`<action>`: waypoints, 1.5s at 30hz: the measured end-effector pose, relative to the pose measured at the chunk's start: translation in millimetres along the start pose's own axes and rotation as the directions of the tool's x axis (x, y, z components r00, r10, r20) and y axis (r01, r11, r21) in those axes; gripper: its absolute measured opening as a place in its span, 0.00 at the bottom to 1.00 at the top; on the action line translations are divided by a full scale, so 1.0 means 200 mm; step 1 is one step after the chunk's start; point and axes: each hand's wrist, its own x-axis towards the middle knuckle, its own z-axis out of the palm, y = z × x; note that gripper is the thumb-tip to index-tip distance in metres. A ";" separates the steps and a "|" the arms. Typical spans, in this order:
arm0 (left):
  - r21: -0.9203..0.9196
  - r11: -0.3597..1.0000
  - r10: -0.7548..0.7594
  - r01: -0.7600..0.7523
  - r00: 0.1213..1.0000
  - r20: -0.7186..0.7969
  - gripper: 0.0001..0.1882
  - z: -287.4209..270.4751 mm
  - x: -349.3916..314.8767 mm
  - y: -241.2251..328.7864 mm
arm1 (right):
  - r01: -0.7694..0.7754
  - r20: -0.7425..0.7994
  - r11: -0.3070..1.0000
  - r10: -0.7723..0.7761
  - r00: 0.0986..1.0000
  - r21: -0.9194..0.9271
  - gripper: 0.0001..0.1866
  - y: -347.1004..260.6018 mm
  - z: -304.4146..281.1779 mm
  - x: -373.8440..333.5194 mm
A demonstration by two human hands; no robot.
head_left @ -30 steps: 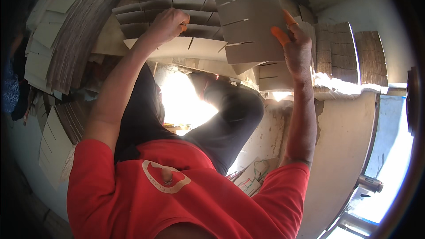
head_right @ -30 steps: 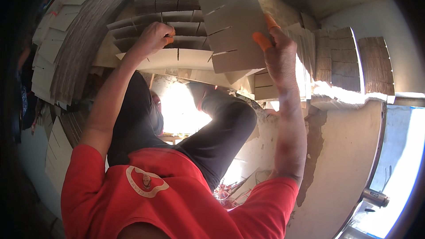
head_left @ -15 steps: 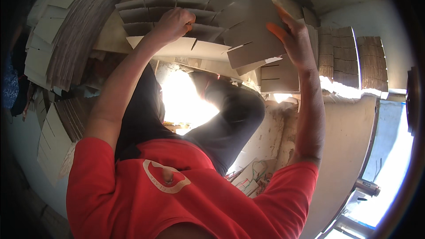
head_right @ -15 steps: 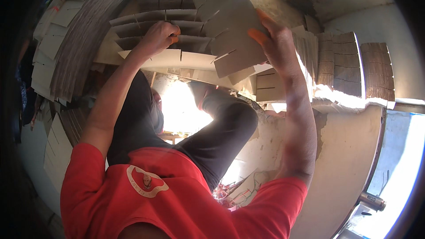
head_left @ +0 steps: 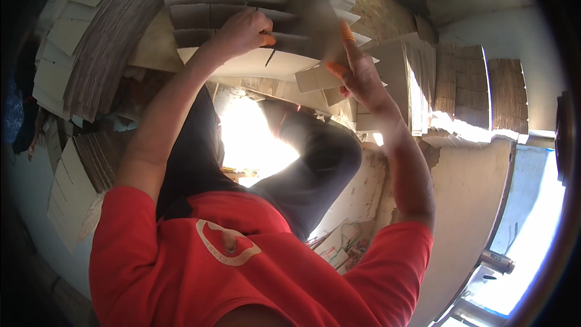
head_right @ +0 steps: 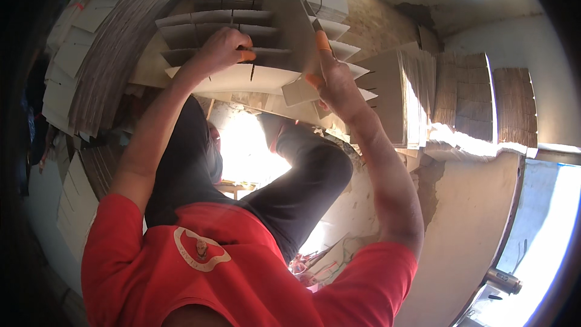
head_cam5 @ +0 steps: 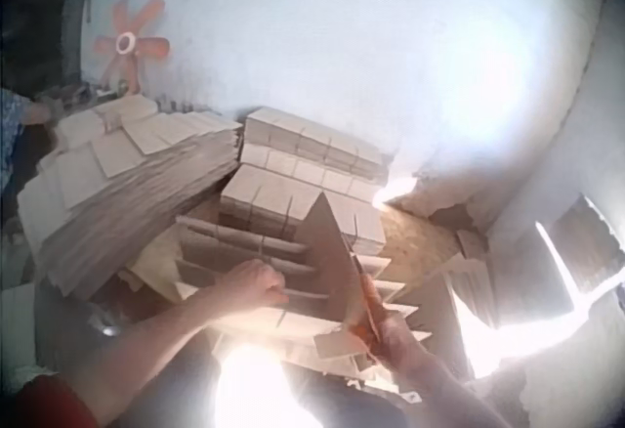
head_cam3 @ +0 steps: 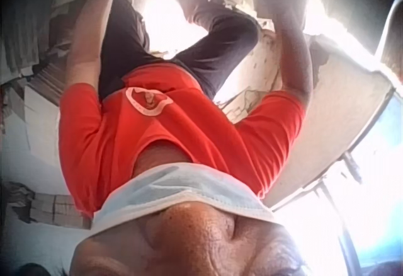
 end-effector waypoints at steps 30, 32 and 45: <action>0.214 0.971 0.125 -0.105 0.989 -0.082 0.12 -0.10 0.29 -0.11 | 0.093 -0.030 0.975 -0.102 0.994 -0.204 0.46 0.03 0.04 0.02; 0.238 0.964 0.102 -0.122 0.990 0.095 0.12 -0.12 0.28 -0.09 | 0.150 -0.046 0.970 -0.162 0.986 -0.189 0.45 0.02 0.03 0.01; 0.266 0.951 0.108 -0.156 0.977 0.184 0.14 -0.09 0.27 -0.14 | 0.206 0.113 0.934 -0.180 0.977 -0.291 0.46 0.10 0.10 0.06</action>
